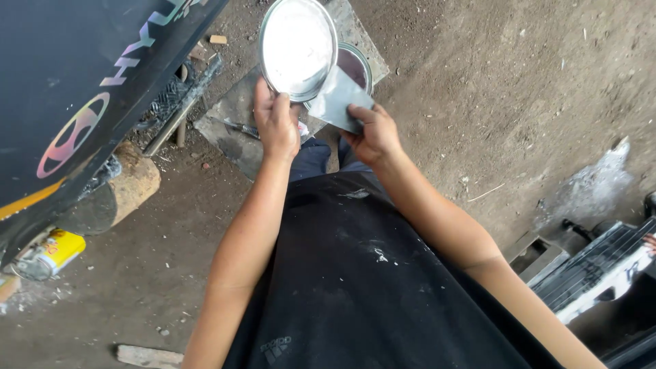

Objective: The person scoops a white paste from a container using a putty knife and applies it to a damaged area on a car bumper. They smooth the filler over the surface and then add a substance from a tube onto the putty knife.

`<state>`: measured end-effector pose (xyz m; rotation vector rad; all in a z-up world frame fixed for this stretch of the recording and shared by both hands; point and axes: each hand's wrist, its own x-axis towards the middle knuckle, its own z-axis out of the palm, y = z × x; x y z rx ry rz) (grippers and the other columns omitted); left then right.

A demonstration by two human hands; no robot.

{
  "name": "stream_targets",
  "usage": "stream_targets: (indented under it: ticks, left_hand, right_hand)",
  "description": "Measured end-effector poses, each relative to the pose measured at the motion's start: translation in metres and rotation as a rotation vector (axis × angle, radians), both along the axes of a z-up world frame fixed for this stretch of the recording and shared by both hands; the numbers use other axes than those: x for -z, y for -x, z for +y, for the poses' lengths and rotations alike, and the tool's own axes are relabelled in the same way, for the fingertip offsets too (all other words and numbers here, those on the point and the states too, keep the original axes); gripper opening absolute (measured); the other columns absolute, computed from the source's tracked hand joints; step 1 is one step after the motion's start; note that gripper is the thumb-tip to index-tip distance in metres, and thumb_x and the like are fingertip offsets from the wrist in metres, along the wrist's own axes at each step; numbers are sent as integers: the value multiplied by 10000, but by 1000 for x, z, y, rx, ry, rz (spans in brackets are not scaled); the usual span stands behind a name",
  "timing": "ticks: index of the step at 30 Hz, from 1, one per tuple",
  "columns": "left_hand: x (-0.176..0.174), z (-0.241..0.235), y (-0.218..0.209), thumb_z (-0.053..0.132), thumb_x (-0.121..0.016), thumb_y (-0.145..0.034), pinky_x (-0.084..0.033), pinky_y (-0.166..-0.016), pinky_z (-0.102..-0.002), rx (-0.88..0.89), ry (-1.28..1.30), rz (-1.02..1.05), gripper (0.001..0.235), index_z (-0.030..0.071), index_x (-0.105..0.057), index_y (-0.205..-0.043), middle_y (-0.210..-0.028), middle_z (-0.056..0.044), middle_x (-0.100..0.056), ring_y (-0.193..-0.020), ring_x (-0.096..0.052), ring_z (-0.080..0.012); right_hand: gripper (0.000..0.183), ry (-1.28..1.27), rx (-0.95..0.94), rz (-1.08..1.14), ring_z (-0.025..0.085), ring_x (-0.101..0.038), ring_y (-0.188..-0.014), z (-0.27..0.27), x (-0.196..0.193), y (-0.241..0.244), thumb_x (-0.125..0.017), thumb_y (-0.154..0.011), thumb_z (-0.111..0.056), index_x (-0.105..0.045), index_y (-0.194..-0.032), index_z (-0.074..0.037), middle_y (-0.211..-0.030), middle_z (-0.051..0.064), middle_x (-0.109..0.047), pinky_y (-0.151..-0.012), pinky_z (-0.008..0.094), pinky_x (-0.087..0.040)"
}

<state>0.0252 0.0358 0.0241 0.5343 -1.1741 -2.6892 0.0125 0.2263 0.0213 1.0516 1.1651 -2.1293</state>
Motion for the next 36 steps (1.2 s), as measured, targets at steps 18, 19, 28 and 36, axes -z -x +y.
stream_targets:
  ticks: [18,19,28,36]
  left_hand:
    - [7,-6,-27,-53,-392,-1100,-560,-951,-277,265,275,51,336,-50,-466,-1428,-1297,-103,-614,-1128,-621,-135]
    - [5,-5,-28,-57,-392,-1097,-566,-909,-264,293,303,24,336,-52,-483,-1420,-1283,-99,-623,-1094,-625,-126]
    - [-1,-14,-24,-67,-395,-1023,-569,-990,-267,435,388,35,506,-30,-429,-1526,-1386,-99,-615,-1200,-639,-133]
    - [-9,-21,-17,-47,-451,-1055,-545,-945,-239,544,461,10,501,-17,-449,-1555,-1345,-78,-662,-1149,-642,-105]
  right_hand:
    - [345,3,37,-75,214,-700,-888,13,28,19,-663,-926,-74,-553,-1242,-156,-1057,43,-682,-668,406,-601]
    - [359,21,25,-55,213,-706,-882,18,32,22,-670,-925,-76,-573,-1262,-156,-1056,44,-691,-661,398,-604]
    - [306,-164,-236,188,191,-704,-783,34,24,43,-694,-906,-35,-595,-1194,-67,-981,50,-701,-573,391,-596]
    - [304,-394,-431,580,152,-706,-943,37,20,51,-732,-908,25,-629,-1193,-2,-1058,65,-729,-832,332,-607]
